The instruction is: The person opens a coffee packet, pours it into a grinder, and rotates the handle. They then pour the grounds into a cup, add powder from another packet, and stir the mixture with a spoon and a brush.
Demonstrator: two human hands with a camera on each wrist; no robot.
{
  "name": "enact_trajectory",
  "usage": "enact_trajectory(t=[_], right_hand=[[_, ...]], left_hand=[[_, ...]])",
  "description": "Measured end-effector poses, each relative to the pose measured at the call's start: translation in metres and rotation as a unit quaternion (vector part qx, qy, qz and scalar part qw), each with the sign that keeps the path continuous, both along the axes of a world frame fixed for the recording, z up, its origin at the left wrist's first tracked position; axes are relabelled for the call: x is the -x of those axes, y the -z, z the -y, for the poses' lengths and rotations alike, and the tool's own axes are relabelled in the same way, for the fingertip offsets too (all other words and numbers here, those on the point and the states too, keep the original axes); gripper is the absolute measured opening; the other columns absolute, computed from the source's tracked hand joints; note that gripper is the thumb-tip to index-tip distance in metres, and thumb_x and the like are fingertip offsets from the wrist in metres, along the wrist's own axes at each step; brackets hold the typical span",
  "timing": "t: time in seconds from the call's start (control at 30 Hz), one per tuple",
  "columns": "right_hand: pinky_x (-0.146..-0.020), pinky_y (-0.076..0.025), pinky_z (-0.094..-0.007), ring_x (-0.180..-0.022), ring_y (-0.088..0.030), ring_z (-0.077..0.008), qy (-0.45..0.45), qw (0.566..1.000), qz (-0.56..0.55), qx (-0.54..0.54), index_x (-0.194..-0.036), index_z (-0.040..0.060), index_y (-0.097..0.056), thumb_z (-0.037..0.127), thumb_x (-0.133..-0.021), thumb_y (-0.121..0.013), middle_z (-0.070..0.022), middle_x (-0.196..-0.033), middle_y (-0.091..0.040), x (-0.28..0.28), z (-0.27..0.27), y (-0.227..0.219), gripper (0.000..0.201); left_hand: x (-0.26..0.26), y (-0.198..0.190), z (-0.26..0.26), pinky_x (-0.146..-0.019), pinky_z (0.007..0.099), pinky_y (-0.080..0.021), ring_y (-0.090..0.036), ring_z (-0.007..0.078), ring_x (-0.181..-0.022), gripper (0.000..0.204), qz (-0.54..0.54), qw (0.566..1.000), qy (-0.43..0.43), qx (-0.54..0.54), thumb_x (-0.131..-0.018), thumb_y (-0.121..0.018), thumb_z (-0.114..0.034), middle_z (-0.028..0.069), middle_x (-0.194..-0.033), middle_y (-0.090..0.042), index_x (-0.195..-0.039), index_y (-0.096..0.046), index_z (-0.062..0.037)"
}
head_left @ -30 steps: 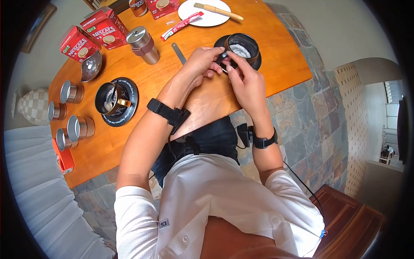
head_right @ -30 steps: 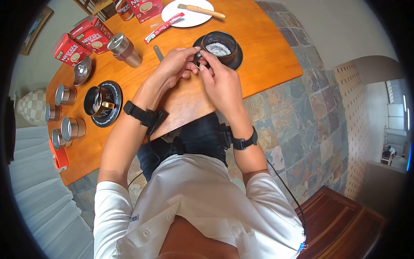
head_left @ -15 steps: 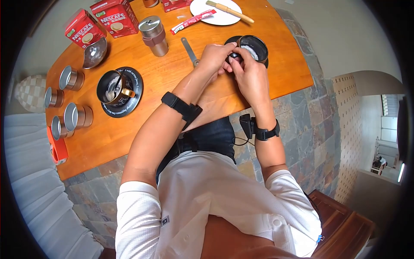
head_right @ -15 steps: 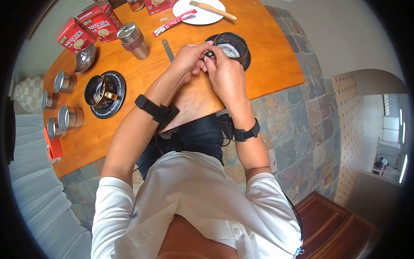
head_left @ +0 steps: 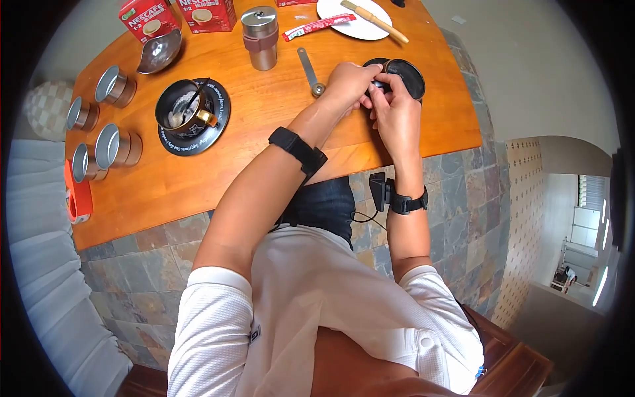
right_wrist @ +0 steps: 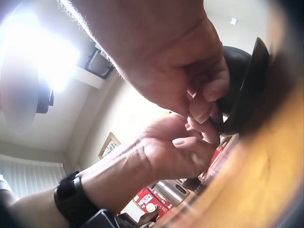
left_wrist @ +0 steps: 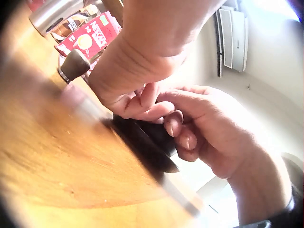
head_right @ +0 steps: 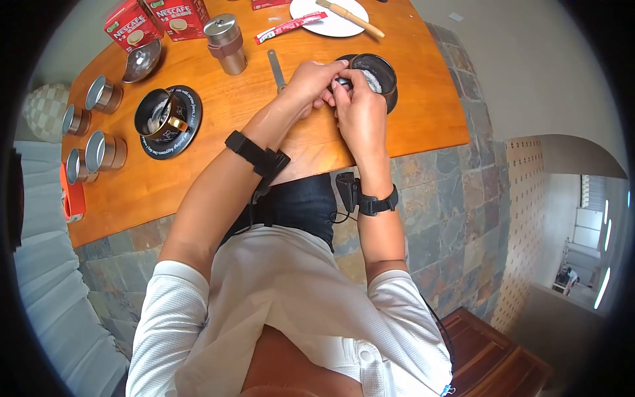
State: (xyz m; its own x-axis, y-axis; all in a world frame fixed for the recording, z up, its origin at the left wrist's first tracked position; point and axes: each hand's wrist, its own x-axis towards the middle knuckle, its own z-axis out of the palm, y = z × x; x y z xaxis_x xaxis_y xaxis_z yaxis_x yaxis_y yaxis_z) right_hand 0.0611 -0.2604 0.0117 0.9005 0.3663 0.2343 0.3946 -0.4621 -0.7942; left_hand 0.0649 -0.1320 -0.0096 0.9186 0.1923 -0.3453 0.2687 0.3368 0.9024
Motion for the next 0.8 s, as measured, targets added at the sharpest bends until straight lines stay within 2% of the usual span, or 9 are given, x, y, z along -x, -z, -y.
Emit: enact_trajectory(t=[0.07,0.17,0.27,0.37,0.43,0.47,0.57,0.7,0.8], right_hand=[[-0.051,-0.048,-0.0347,-0.050,-0.063,-0.0216,0.000,1.000,0.001,0.010,-0.108,0.0019,-0.067,0.013,-0.096,-0.065,-0.0126,-0.063,-0.064,-0.001,0.001,0.000,0.016],[-0.055,-0.049,-0.0378,-0.056,-0.065,-0.0270,-0.002,0.998,0.031,0.049,-0.107,0.0024,-0.066,0.013,-0.095,-0.066,-0.0149,-0.065,-0.064,-0.004,0.003,0.005,0.017],[-0.058,-0.050,-0.0397,-0.060,-0.066,-0.0309,0.003,0.999,0.037,0.036,-0.106,0.0026,-0.066,0.014,-0.093,-0.067,-0.0164,-0.066,-0.064,-0.003,0.002,0.007,0.017],[-0.058,-0.049,-0.0387,-0.058,-0.065,-0.0288,0.001,0.999,0.040,0.015,-0.107,0.0022,-0.067,0.012,-0.093,-0.066,-0.0155,-0.065,-0.064,0.000,0.002,0.008,0.017],[-0.058,-0.049,-0.0377,-0.057,-0.064,-0.0263,0.015,1.000,0.009,0.016,-0.109,0.0019,-0.067,0.011,-0.093,-0.066,-0.0144,-0.065,-0.063,0.002,0.002,0.006,0.019],[-0.047,-0.046,-0.0258,-0.055,-0.060,-0.0085,-0.010,0.998,0.049,0.028,-0.118,0.0012,-0.065,0.010,-0.097,-0.062,-0.0035,-0.064,-0.063,-0.003,0.006,0.015,0.023],[-0.057,-0.049,-0.0360,-0.055,-0.061,-0.0194,0.039,0.999,0.003,0.000,-0.112,0.0015,-0.068,0.012,-0.093,-0.067,-0.0117,-0.063,-0.062,0.013,-0.001,0.002,0.022],[-0.055,-0.046,-0.0269,-0.059,-0.055,-0.0071,-0.047,0.990,-0.061,-0.117,-0.111,0.0005,-0.069,0.011,-0.095,-0.066,-0.0005,-0.066,-0.060,0.030,-0.014,-0.012,0.019],[-0.061,-0.046,-0.0202,-0.067,-0.055,-0.0030,-0.113,0.981,-0.024,-0.154,-0.107,-0.0008,-0.070,0.009,-0.095,-0.067,0.0020,-0.074,-0.062,0.046,-0.030,-0.035,0.016]], left_hand=[[-0.003,0.003,-0.003,-0.034,0.0218,-0.031,-0.058,0.0112,-0.046,0.034,0.009,1.000,-0.003,-0.024,-0.097,-0.064,-0.033,0.0071,-0.067,-0.066,-0.086,-0.067,-0.0005],[-0.004,0.003,-0.006,-0.045,0.0291,-0.047,-0.062,0.0128,-0.046,0.034,0.016,0.987,-0.019,-0.159,-0.092,-0.064,-0.029,0.0078,-0.068,-0.070,-0.076,-0.070,-0.0001],[-0.003,0.000,-0.002,-0.057,0.0335,-0.054,-0.068,0.0213,-0.055,0.032,0.009,0.987,-0.012,-0.159,-0.091,-0.064,-0.027,0.0124,-0.074,-0.073,-0.078,-0.072,0.0014],[-0.002,-0.007,-0.001,-0.072,0.0424,-0.057,-0.072,0.0342,-0.074,0.035,0.016,0.948,-0.020,-0.317,-0.091,-0.062,-0.029,0.0204,-0.079,-0.073,-0.085,-0.073,0.0041],[0.003,-0.018,-0.005,-0.061,0.0323,-0.055,-0.068,0.0168,-0.057,0.033,0.018,0.903,0.020,-0.429,-0.096,-0.060,-0.032,0.0101,-0.071,-0.071,-0.091,-0.067,-0.0003],[0.005,-0.022,-0.007,-0.056,0.0319,-0.054,-0.069,0.0175,-0.059,0.035,0.030,0.893,0.022,-0.449,-0.096,-0.061,-0.034,0.0104,-0.071,-0.071,-0.098,-0.067,0.0004],[0.027,-0.060,-0.018,-0.050,0.0312,-0.053,-0.069,0.0170,-0.060,0.038,0.041,0.896,0.064,-0.437,-0.095,-0.063,-0.037,0.0113,-0.072,-0.071,-0.102,-0.067,0.0004],[0.081,-0.104,-0.043,-0.046,0.0272,-0.049,-0.065,0.0102,-0.062,0.037,0.131,0.934,0.142,-0.301,-0.096,-0.064,-0.037,0.0063,-0.087,-0.072,-0.105,-0.068,-0.0014],[0.143,-0.138,-0.075,-0.054,0.0223,-0.047,-0.064,0.0073,-0.068,0.033,0.215,0.920,0.076,-0.319,-0.098,-0.062,-0.033,0.0044,-0.092,-0.072,-0.108,-0.071,-0.0036]])
